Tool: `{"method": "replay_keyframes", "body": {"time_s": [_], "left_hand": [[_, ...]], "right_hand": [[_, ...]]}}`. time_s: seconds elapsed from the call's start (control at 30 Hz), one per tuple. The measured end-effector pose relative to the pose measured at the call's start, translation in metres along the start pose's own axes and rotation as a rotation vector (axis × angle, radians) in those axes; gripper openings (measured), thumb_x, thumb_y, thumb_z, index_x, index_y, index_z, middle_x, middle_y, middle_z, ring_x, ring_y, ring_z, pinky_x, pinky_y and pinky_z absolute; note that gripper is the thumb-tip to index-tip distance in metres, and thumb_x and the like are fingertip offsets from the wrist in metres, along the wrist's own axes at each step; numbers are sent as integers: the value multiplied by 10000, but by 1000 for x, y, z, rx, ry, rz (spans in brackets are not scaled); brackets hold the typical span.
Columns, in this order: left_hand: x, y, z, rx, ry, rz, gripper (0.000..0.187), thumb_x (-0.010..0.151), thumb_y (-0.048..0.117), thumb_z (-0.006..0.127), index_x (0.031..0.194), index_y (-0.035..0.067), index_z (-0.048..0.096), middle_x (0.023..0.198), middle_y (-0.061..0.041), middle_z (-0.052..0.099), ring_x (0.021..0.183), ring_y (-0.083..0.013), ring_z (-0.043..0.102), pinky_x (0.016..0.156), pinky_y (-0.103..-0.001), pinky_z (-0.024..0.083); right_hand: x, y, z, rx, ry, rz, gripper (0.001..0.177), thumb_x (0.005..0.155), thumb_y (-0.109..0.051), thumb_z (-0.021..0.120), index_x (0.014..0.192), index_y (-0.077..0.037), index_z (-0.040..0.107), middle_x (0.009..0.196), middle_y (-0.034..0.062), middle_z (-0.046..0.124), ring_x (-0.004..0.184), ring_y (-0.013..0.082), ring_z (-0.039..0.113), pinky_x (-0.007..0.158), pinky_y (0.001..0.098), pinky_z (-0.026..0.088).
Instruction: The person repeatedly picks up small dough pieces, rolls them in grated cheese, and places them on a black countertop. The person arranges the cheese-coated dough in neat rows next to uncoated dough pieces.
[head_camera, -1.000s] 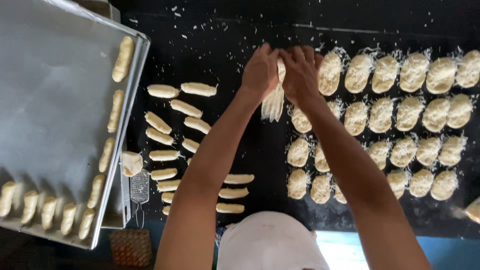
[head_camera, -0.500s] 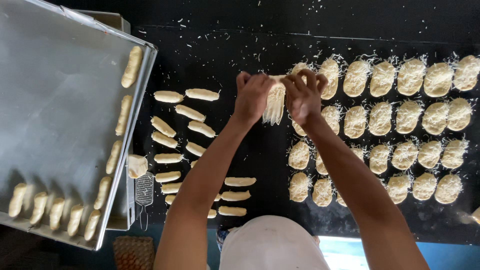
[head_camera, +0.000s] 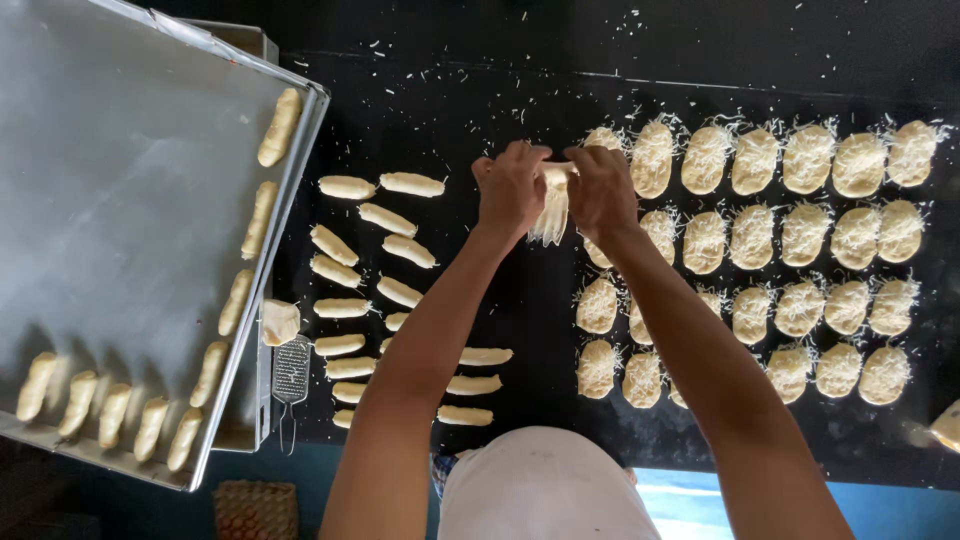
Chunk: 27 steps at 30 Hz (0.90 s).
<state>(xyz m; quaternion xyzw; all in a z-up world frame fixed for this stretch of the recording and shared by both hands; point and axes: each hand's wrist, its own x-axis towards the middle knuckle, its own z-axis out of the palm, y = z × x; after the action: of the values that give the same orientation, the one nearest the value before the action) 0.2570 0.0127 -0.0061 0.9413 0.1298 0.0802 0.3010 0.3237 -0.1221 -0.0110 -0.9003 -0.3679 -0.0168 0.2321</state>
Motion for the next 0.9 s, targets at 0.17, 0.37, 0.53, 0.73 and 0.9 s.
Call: {"method": "replay_keyframes", "body": {"time_s": [0.17, 0.37, 0.53, 0.73, 0.9], "left_hand": [[-16, -16, 20, 7, 51, 109, 186, 774, 27, 587, 874, 179, 549, 849, 26, 541, 784, -138, 605, 864, -365, 342], [-71, -11, -5, 119, 32, 325, 287, 777, 47, 580, 1050, 129, 548, 1040, -29, 505, 1036, -180, 519, 957, -391, 303], [-69, -5, -7, 32, 127, 245, 174, 796, 33, 545, 937, 127, 583, 998, -37, 479, 934, -210, 520, 835, -367, 342], [-83, 8, -19, 12, 20, 265, 386, 703, 32, 584, 1079, 87, 519, 1044, -94, 487, 1021, -287, 528, 836, -397, 407], [-84, 15, -29, 47, 163, 194, 109, 828, 282, 529, 770, 194, 501, 746, 54, 428, 710, -129, 488, 753, -344, 307]], "right_hand": [[-26, 5, 18, -78, 155, -56, 53, 770, -158, 582, 815, -184, 593, 728, 20, 526, 671, 240, 548, 596, 338, 418], [-65, -33, -6, -103, 144, -85, 354, 847, -218, 288, 939, -182, 628, 890, 21, 566, 873, 219, 511, 709, 332, 351], [-64, -23, 4, -92, 161, -62, 138, 703, -69, 549, 796, -149, 612, 840, 8, 499, 830, 239, 488, 651, 336, 402], [-63, -51, -7, 157, 123, -36, 173, 736, 10, 553, 871, -76, 618, 800, 71, 532, 759, 272, 574, 657, 344, 464], [-79, -41, 7, 132, 158, -32, 86, 709, -144, 659, 730, -156, 576, 634, 7, 483, 614, 245, 538, 572, 373, 427]]}}
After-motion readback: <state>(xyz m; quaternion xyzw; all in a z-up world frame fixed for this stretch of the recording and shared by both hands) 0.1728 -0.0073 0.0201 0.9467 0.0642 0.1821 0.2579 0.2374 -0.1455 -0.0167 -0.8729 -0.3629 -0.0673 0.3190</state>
